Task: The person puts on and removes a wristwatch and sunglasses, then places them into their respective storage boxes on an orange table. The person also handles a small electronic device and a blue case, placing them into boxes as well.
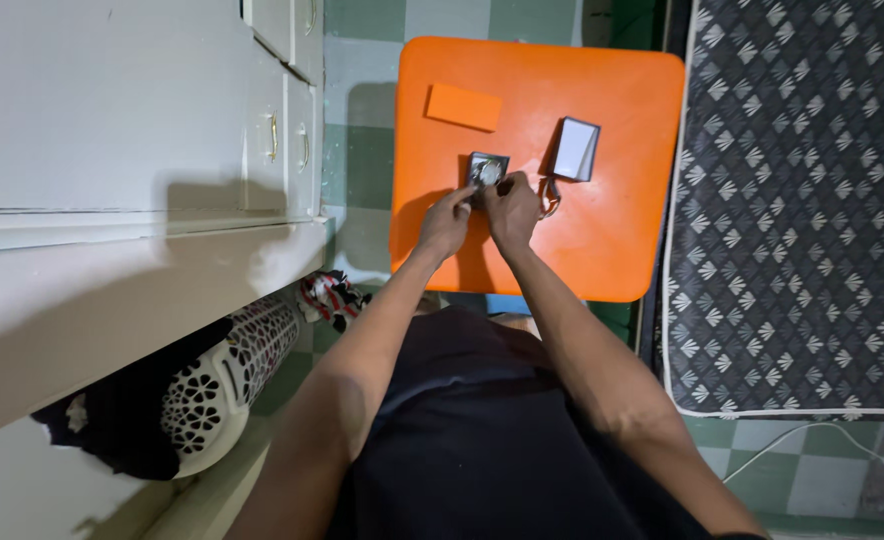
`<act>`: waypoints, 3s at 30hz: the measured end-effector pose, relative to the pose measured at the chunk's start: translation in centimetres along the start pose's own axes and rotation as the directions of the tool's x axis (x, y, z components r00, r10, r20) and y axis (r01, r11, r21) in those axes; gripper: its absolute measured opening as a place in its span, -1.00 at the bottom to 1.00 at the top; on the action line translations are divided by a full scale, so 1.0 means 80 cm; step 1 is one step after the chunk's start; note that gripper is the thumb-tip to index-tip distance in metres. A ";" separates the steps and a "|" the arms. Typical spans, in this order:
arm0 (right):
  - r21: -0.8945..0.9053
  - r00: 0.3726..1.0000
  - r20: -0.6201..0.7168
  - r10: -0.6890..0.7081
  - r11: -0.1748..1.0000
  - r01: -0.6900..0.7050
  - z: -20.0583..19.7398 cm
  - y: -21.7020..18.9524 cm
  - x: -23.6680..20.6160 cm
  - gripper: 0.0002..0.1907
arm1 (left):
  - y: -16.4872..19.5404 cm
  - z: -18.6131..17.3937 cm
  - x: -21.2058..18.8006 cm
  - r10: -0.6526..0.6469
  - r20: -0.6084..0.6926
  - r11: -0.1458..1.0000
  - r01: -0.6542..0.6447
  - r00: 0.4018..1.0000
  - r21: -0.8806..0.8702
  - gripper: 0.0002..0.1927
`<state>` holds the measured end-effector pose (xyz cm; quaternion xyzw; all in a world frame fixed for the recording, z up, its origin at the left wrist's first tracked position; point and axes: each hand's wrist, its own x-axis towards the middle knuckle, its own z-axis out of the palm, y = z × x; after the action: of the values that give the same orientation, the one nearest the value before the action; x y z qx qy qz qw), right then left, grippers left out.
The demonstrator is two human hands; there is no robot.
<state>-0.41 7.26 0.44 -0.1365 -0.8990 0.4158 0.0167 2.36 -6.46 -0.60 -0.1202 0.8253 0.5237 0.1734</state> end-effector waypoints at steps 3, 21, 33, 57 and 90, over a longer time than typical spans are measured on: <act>-0.054 0.995 -0.010 -0.101 0.994 0.100 0.010 0.005 -0.006 -0.71 | -0.002 -0.003 0.007 -0.002 0.060 1.000 0.002 0.998 -0.004 -0.60; 0.041 0.972 0.036 -0.234 0.972 0.233 -0.004 -0.016 -0.027 -0.72 | -0.024 0.024 0.021 0.159 0.083 0.985 -0.164 0.984 0.048 -0.56; -0.115 0.976 0.163 -0.147 0.979 0.166 -0.010 -0.001 -0.033 -0.71 | -0.005 0.033 0.014 0.052 0.138 0.957 -0.089 0.989 0.276 -0.51; 0.099 0.984 0.140 0.106 0.988 -0.120 -0.087 0.118 0.004 -0.81 | 0.012 0.063 0.002 0.088 -0.209 0.987 -0.057 0.974 0.149 -0.75; 0.104 0.790 0.389 -0.474 0.874 0.474 -0.224 -0.092 -0.013 -0.35 | 0.179 0.011 -0.003 -0.116 0.095 0.605 0.146 0.989 -0.783 -0.49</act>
<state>1.42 15.73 17.76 0.1817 -0.8879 0.4177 -0.0648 -2.77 0.41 10.95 -0.2352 0.4978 0.8203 0.1551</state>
